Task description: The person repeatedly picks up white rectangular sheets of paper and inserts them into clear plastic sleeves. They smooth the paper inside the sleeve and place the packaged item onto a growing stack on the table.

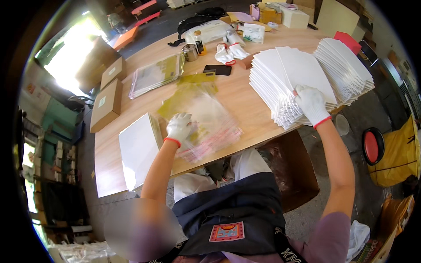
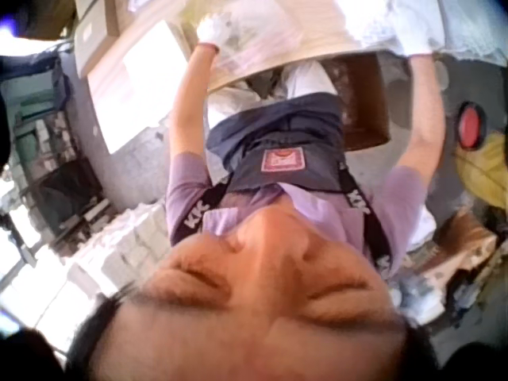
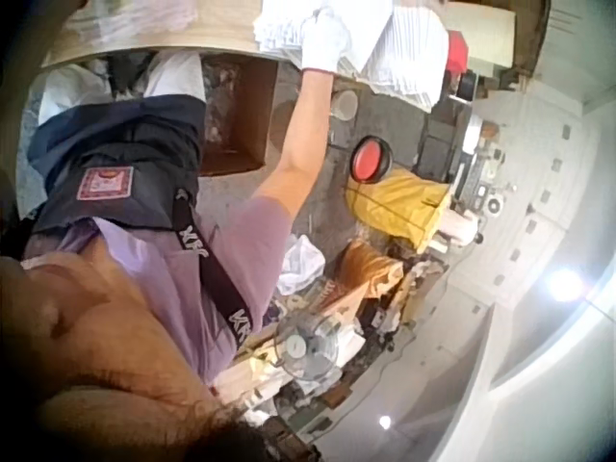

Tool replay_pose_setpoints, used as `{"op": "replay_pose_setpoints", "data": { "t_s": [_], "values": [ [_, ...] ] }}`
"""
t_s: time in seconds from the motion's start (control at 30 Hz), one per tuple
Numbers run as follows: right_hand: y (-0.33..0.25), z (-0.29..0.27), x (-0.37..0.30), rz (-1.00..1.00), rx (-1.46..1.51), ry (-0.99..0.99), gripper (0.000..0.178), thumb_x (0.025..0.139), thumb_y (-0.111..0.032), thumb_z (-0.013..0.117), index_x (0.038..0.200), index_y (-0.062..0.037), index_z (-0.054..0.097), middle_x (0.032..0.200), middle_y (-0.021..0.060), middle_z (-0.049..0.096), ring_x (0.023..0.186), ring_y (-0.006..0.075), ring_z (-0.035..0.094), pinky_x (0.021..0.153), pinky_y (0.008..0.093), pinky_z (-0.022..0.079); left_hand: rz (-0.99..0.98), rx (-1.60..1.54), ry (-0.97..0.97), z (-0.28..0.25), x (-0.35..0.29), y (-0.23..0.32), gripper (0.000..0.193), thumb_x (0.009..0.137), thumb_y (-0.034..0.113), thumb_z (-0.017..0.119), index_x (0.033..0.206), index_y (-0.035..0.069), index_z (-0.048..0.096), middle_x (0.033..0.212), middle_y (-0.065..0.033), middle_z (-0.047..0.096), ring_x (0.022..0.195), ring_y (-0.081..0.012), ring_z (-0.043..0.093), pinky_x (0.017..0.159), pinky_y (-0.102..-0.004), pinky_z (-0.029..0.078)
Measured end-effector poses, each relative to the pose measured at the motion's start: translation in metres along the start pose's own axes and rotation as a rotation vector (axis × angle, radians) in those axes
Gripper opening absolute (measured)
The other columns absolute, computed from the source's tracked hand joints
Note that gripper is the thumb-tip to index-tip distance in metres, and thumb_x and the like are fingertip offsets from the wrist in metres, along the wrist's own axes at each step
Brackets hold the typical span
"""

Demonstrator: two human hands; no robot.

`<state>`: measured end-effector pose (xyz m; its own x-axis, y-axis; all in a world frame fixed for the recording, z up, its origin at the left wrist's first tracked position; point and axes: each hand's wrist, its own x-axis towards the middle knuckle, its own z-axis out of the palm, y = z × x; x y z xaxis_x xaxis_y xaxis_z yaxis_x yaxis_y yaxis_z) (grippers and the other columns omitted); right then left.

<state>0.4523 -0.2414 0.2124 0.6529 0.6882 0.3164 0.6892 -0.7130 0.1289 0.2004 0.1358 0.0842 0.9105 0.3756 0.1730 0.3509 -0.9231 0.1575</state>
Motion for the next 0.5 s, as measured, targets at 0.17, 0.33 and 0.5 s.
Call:
{"op": "replay_pose_setpoints", "data": {
  "t_s": [0.17,0.33,0.5],
  "values": [
    [-0.003,-0.027,-0.052,-0.080,-0.023,0.197,0.012,0.083,-0.022,0.056,0.085,-0.0108,0.057,0.080,0.0068,0.060,0.073,0.0292,0.059,0.061,0.0420,0.046,-0.035,0.150,-0.201,0.009,0.029,0.017,0.028,0.077,0.017,0.058,0.105,0.013,0.058,0.105,-0.0097,0.060,0.099,-0.0316,0.058,0.079,-0.0414,0.049],
    [-0.032,-0.045,-0.113,-0.265,0.296,0.446,0.019,0.085,-0.024,0.059,0.077,-0.0070,0.054,0.072,0.0078,0.057,0.060,0.0220,0.055,0.053,0.0318,0.041,-0.035,0.142,-0.171,0.018,0.035,0.002,0.024,0.077,0.015,0.057,0.101,0.015,0.060,0.101,-0.0094,0.061,0.089,-0.0319,0.061,0.068,-0.0421,0.051],
    [0.009,0.008,-0.149,0.920,1.717,-0.239,0.033,0.094,-0.038,0.046,0.090,-0.0059,0.052,0.068,0.0062,0.059,0.049,0.0136,0.052,0.042,0.0225,0.040,-0.033,0.168,-0.077,0.005,0.037,0.029,0.018,0.078,0.014,0.054,0.092,0.015,0.064,0.090,-0.0077,0.064,0.086,-0.0295,0.062,0.066,-0.0425,0.050]
  ]
}}
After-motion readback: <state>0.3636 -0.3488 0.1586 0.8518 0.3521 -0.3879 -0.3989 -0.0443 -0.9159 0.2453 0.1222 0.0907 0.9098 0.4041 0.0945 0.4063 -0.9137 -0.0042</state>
